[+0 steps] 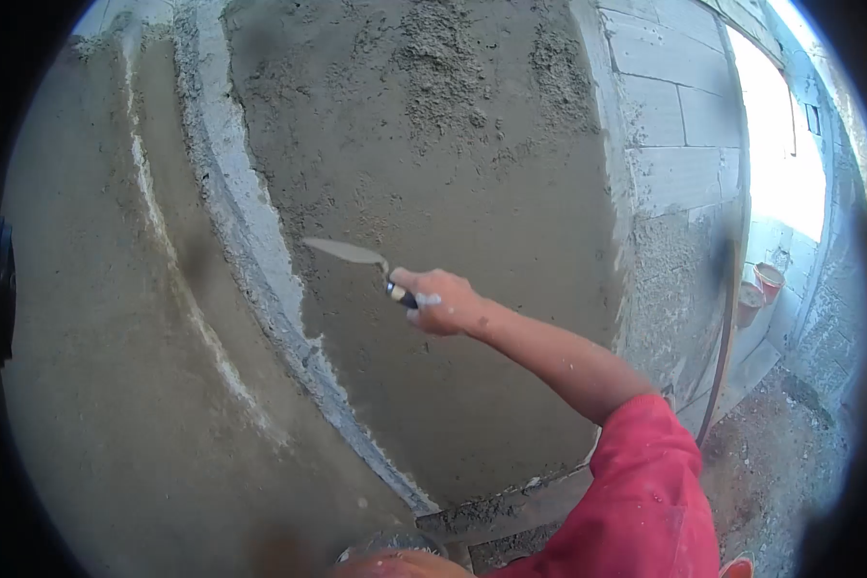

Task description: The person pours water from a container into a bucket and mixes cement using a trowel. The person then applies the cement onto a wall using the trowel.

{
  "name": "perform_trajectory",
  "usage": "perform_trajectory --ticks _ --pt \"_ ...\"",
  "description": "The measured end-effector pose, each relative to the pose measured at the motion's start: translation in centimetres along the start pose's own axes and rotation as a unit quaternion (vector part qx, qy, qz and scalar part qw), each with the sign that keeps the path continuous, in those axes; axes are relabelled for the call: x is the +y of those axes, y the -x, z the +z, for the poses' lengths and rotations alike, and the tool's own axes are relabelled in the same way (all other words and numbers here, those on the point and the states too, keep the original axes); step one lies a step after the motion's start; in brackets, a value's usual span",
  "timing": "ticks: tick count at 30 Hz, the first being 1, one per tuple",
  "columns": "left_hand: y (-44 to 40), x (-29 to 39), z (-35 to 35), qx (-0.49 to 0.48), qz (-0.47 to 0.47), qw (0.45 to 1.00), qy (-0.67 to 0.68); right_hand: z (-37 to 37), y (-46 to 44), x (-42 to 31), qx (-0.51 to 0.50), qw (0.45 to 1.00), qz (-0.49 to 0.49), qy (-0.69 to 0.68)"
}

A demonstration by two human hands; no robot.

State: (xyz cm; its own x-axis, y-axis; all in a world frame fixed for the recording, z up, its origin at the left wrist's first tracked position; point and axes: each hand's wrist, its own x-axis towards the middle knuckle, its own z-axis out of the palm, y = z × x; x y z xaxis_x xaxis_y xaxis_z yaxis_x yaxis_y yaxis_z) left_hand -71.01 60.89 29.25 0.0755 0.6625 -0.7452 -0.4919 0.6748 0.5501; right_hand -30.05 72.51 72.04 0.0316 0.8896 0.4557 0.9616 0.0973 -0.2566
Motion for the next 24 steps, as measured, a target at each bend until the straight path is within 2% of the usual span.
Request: perform_trajectory --ticks 1,3,4,5,6,7,8,9,10,12,15,18,20,22,23,24 --pt "0.4 -0.4 -0.4 0.006 0.008 1.0 0.001 6.1 3.5 -0.2 -0.047 0.993 -0.069 -0.086" --pt "1.6 -1.3 -1.3 0.022 0.027 0.999 0.016 14.5 10.0 -1.1 -0.186 0.95 -0.091 -0.235" --pt "2.3 -1.6 -1.0 0.028 0.042 0.998 0.033 16.9 12.7 -1.4 -0.211 0.942 -0.107 -0.236" --pt "1.0 -2.2 -1.4 0.026 0.044 0.992 0.112 18.5 14.5 -1.4 -0.239 0.932 -0.126 -0.242" --pt "1.3 -2.1 -1.0 -0.002 0.053 0.992 0.116 20.0 15.9 -1.5 -0.268 0.918 -0.147 -0.253" --pt "3.6 -1.2 1.0 0.002 0.058 0.993 0.101 19.4 16.5 -2.3 -0.343 0.919 -0.112 -0.162" --pt "3.4 -1.2 0.6 -0.027 0.075 0.995 0.053 19.3 16.9 -2.9 -0.362 0.921 -0.122 -0.082" --pt "3.0 -1.5 0.5 0.005 0.088 0.996 0.029 20.8 17.8 -2.2 -0.316 0.931 -0.18 -0.027" --pt "3.8 -1.2 1.3 -0.047 0.109 0.991 0.057 21.0 18.1 -2.7 -0.323 0.923 -0.205 0.042" --pt "3.8 -1.0 0.9 -0.063 0.12 0.99 0.037 23.5 19.1 -3.4 -0.401 0.897 -0.17 0.078" --pt "5.9 -0.2 2.1 -0.069 0.136 0.988 -0.001 25.4 20.7 -4.7 -0.465 0.87 -0.158 0.042" --pt "6.5 -0.1 2.9 -0.067 0.146 0.986 -0.031 29.2 22.7 -6.2 -0.567 0.805 -0.007 -0.172" --pt "6.9 -0.2 3.1 -0.069 0.159 0.984 -0.029 29.5 23.0 -7.9 -0.605 0.768 0.053 -0.203" --pt "7.6 -0.2 3.6 -0.071 0.169 0.983 -0.015 27.4 23.0 -7.7 -0.657 0.697 0.112 -0.263" --pt "8.3 0.2 4.2 -0.066 0.17 0.983 0.001 27.6 23.8 -6.5 -0.658 0.66 0.137 -0.337" --pt "8.4 0.2 4.0 -0.047 0.158 0.986 -0.001 27.5 24.4 -5.1 -0.658 0.643 0.136 -0.369"
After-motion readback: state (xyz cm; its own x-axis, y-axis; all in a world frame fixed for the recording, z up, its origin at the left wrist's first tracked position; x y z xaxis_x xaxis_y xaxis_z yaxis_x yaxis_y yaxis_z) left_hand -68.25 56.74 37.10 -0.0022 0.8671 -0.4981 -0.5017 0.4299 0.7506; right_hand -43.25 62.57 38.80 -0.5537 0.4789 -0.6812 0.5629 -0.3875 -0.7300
